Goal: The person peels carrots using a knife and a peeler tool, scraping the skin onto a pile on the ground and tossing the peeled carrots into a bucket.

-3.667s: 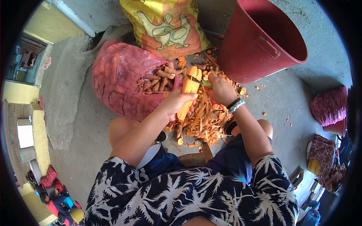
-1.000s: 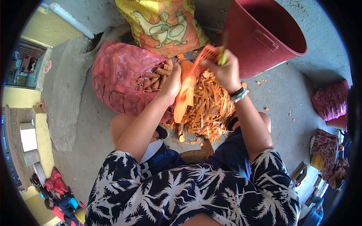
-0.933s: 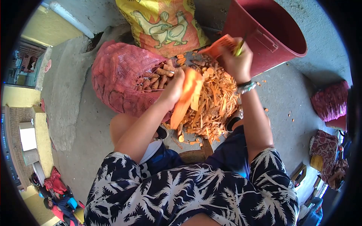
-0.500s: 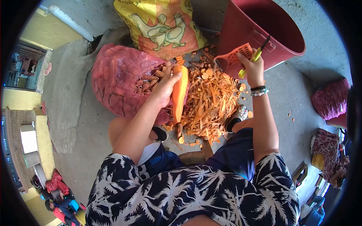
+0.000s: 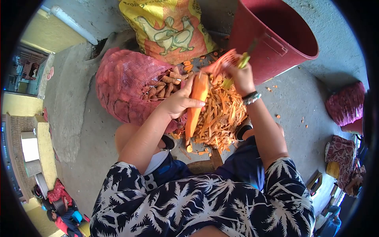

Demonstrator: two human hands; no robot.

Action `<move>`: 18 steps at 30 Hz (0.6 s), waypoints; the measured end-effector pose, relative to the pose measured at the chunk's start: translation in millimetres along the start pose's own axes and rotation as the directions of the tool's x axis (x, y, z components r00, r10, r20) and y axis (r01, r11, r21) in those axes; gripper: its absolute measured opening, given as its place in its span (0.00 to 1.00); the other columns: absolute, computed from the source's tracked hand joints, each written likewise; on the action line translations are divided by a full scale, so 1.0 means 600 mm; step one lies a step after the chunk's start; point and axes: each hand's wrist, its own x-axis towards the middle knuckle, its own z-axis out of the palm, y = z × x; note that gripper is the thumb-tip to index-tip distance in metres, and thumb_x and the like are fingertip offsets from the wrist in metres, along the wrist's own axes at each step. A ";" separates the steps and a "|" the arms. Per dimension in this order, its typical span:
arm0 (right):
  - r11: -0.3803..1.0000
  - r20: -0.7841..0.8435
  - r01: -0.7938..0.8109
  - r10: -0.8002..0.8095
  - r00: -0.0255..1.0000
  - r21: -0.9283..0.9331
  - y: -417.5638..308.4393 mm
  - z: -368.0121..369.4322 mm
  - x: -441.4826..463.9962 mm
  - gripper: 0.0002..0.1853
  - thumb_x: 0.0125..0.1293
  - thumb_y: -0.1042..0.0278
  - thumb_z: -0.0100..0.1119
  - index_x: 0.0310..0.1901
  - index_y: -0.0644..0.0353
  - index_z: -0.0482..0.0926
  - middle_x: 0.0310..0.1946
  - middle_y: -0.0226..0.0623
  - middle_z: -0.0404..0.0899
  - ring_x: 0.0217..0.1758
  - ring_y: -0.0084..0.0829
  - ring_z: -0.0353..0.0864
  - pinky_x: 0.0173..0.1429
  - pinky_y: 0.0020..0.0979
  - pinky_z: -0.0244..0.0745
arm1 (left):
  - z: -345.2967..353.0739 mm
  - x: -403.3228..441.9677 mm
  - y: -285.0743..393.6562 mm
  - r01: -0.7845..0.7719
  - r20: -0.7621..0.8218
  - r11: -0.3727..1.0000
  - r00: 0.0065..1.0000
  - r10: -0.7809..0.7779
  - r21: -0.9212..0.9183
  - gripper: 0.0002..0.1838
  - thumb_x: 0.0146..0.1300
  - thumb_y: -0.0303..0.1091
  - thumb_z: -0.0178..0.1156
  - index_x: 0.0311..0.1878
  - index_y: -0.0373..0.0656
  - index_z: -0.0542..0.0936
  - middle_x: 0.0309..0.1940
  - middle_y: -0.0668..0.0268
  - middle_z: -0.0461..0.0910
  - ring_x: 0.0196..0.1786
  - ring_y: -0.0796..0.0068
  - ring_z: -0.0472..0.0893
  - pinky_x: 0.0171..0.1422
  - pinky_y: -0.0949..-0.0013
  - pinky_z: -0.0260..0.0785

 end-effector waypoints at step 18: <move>0.965 -0.319 0.013 0.073 0.945 0.261 0.014 -0.060 0.021 0.09 0.55 0.78 0.60 0.34 0.60 0.70 0.25 0.30 0.75 0.20 0.21 0.71 0.24 0.22 0.67 | -0.037 0.025 0.005 -0.119 -0.570 0.991 0.819 0.064 -0.059 0.36 0.54 0.32 0.63 0.57 0.45 0.49 0.48 0.60 0.63 0.46 0.66 0.73 0.48 0.59 0.72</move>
